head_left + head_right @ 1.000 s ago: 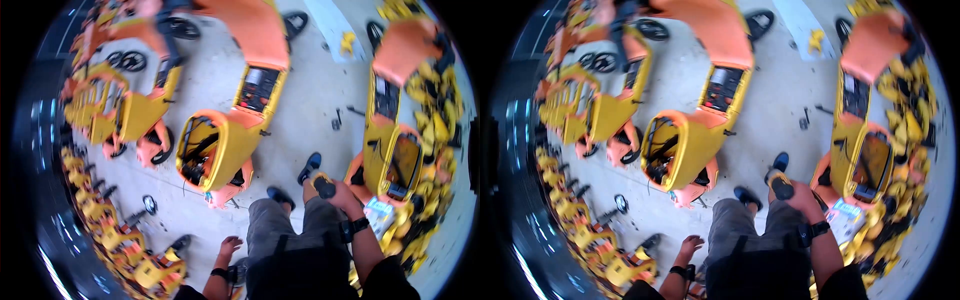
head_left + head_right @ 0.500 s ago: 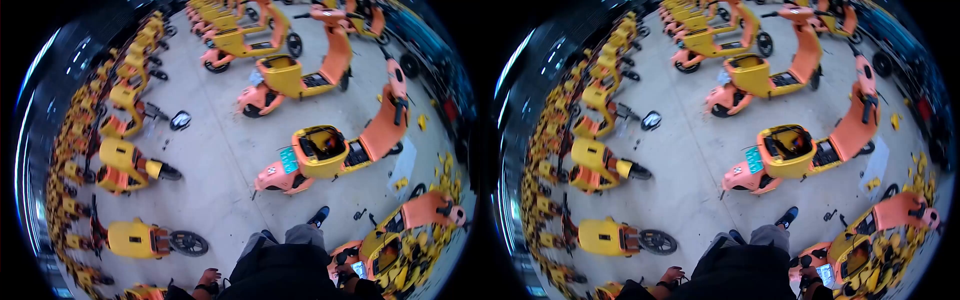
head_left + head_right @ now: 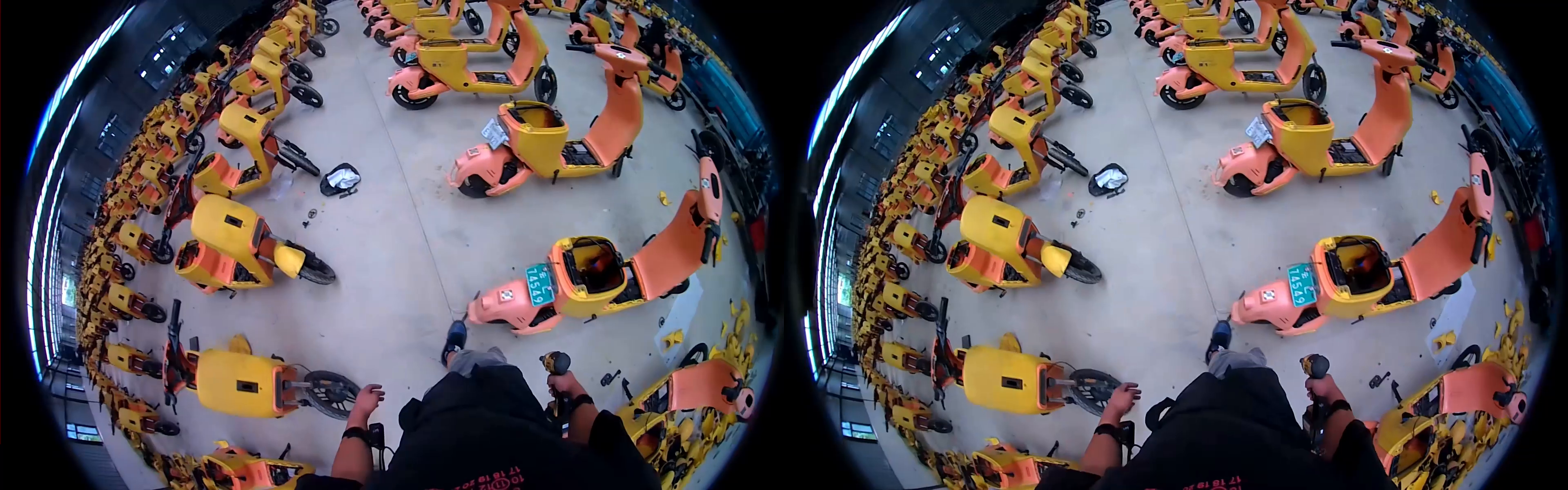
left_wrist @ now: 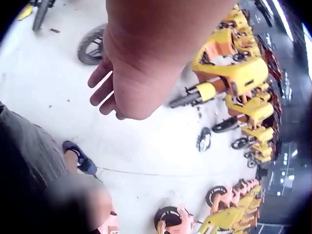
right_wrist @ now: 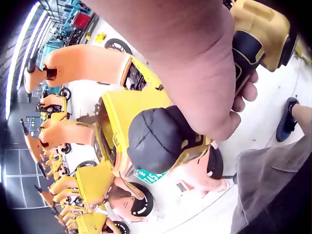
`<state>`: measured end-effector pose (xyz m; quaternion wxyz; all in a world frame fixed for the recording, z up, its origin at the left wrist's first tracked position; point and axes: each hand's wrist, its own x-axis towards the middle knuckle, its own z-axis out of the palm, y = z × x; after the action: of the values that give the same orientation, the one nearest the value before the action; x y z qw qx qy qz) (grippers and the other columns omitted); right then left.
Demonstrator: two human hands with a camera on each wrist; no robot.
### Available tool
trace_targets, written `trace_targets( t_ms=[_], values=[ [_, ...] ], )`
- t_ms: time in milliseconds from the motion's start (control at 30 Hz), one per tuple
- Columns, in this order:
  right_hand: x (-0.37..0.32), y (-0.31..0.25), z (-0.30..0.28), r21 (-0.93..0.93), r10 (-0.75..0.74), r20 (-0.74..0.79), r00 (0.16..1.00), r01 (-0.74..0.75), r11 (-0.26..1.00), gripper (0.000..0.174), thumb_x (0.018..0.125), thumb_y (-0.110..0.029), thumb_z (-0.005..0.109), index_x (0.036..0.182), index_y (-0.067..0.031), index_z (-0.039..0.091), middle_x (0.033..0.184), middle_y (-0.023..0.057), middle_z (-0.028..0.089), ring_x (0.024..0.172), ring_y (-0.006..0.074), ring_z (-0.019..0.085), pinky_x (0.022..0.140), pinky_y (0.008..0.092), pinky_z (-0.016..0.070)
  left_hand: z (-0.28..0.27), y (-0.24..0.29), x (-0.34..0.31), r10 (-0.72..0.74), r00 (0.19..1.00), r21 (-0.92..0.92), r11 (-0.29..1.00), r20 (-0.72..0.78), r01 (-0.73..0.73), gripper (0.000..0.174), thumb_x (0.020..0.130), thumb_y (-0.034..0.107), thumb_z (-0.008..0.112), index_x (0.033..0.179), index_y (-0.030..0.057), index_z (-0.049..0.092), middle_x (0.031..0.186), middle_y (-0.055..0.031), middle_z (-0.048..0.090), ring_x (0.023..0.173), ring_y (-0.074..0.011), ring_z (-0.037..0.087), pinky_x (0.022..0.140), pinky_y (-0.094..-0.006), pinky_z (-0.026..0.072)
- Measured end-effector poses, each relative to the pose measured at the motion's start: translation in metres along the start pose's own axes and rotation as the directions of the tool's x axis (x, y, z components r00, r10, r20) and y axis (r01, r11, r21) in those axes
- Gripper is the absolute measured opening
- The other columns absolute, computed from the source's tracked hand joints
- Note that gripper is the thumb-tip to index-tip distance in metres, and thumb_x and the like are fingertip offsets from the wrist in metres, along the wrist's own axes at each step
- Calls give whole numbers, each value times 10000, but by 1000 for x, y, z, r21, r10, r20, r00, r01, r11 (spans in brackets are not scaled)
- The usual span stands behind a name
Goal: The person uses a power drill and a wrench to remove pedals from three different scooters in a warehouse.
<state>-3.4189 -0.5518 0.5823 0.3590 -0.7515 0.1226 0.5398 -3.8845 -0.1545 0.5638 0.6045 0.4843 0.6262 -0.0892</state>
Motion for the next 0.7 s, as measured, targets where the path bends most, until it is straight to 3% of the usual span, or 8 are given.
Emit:
trace_targets(
  t_ms=[67,133,200,333,467,533,600,700],
  values=[
    [13,-40,21,-159,14,13,1000,-12,987,93,737,-106,642,757,-34,587,644,80,595,534,194,577,504,341,473,-18,48,5,169,985,101,980,20,-170,431,864,49,442,1287,9,516,1080,-146,685,963,-243,661,799,-336,515],
    [15,-84,36,-249,101,68,993,-81,965,204,693,-133,695,850,-13,650,695,63,619,604,179,617,559,329,494,-41,84,-3,176,984,132,975,18,-176,426,849,30,457,1269,-5,523,1012,-145,701,930,-223,666,791,-311,512],
    [38,-105,47,-159,85,219,972,-51,986,205,688,-139,703,839,-11,650,707,61,626,604,176,616,563,324,493,-69,107,10,140,990,82,987,-31,-137,417,825,33,488,1232,-14,566,985,-165,708,854,-203,669,772,-308,529],
    [46,-175,74,-263,76,235,969,-12,965,213,694,-156,720,834,-13,645,719,67,637,626,174,623,571,322,493,-101,104,39,69,962,-221,967,-264,-130,199,828,26,548,1007,-18,623,798,-87,666,647,-168,619,563,-309,495],
    [72,-213,75,-223,-11,298,955,81,972,219,697,-157,719,852,-23,642,742,61,646,649,161,613,603,313,493,-134,92,67,-190,973,-254,942,132,218,65,827,71,592,768,58,615,638,-38,550,530,-181,528,469,-323,403],
    [51,-257,65,-278,35,358,933,71,958,212,693,-151,723,854,-38,648,758,44,648,687,152,613,636,306,491,-144,111,98,15,760,-572,667,650,477,83,892,129,561,915,51,575,899,-71,648,798,-209,618,665,-347,493],
    [43,-283,60,-180,19,287,958,34,983,212,683,-147,727,854,-51,649,761,26,641,712,146,604,654,303,482,-137,208,88,-97,980,-810,551,176,200,217,887,103,555,1098,54,573,1134,-120,648,1075,-262,604,890,-413,480],
    [47,-324,49,-42,-81,267,960,95,995,239,681,-146,739,886,-52,662,780,18,643,730,140,599,666,299,478,-170,305,190,183,983,-881,463,-11,-96,361,845,25,553,1205,56,542,1256,-137,605,1192,-311,560,1000,-452,435]
  ],
)
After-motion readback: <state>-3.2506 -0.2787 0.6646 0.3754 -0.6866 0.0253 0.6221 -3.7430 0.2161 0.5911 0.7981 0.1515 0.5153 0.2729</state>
